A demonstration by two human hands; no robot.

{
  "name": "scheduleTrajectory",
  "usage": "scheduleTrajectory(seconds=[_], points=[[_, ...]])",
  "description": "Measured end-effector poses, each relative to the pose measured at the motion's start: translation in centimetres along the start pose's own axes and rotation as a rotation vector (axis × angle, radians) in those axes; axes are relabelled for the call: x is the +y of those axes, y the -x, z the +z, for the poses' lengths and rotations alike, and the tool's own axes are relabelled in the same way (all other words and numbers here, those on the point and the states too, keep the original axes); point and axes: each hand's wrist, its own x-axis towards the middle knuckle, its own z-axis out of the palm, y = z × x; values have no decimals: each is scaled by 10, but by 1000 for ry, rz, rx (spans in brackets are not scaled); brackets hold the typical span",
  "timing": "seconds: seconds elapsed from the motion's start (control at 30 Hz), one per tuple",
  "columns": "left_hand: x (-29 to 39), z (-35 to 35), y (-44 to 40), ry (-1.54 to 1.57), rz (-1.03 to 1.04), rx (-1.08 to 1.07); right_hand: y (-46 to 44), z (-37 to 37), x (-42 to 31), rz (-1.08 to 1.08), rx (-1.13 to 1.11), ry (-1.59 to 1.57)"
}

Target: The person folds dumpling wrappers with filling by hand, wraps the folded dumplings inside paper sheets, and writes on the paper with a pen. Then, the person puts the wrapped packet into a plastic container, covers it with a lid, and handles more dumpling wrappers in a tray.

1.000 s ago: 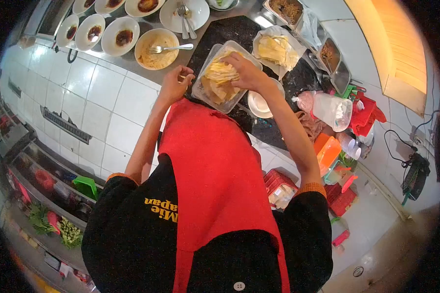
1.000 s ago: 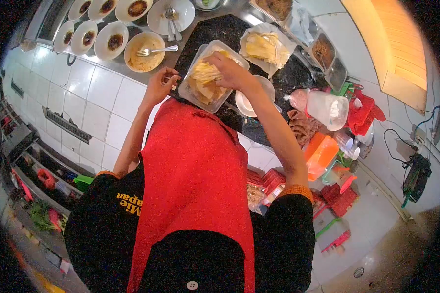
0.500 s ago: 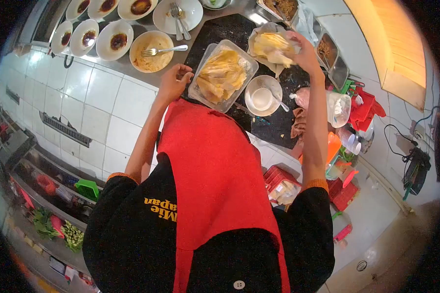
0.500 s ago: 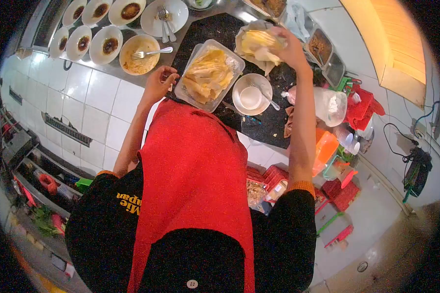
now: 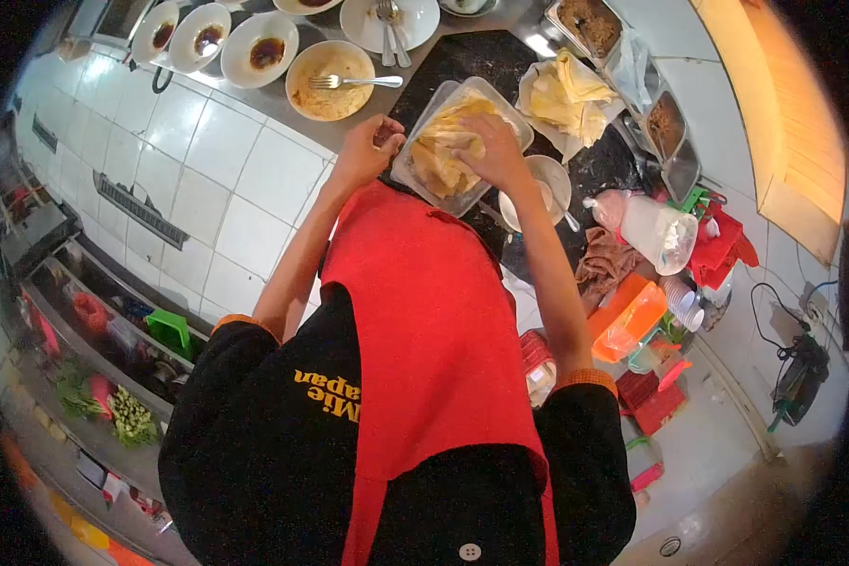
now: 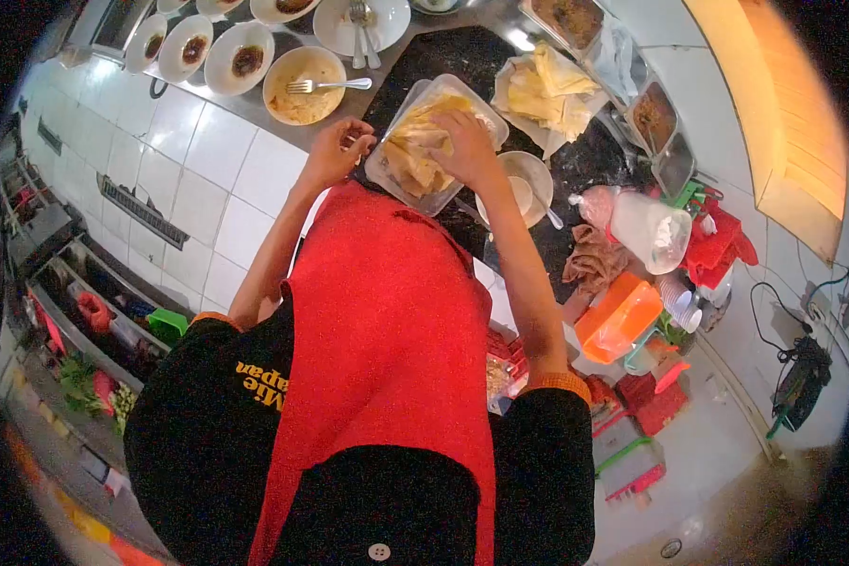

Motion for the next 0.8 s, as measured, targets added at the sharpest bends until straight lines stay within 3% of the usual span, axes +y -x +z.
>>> scheduleTrajectory(seconds=[0.17, 0.4, 0.5, 0.67, 0.8], points=[[12, -2, 3, -14, -120, -29, 8, 12, -12, -78, 34, 133], [1, 2, -1, -58, 46, -35, 8, 17, -20, -48, 33, 142], [-2, 3, 0, -53, 62, -68, 9, 25, -20, -92, 9, 64], [1, 6, 3, -117, 61, -89, 17, 29, -25, 29, 9, -205], [-1, 7, 5, -86, 17, -90, 22, -6, -26, 31, 84, -244]])
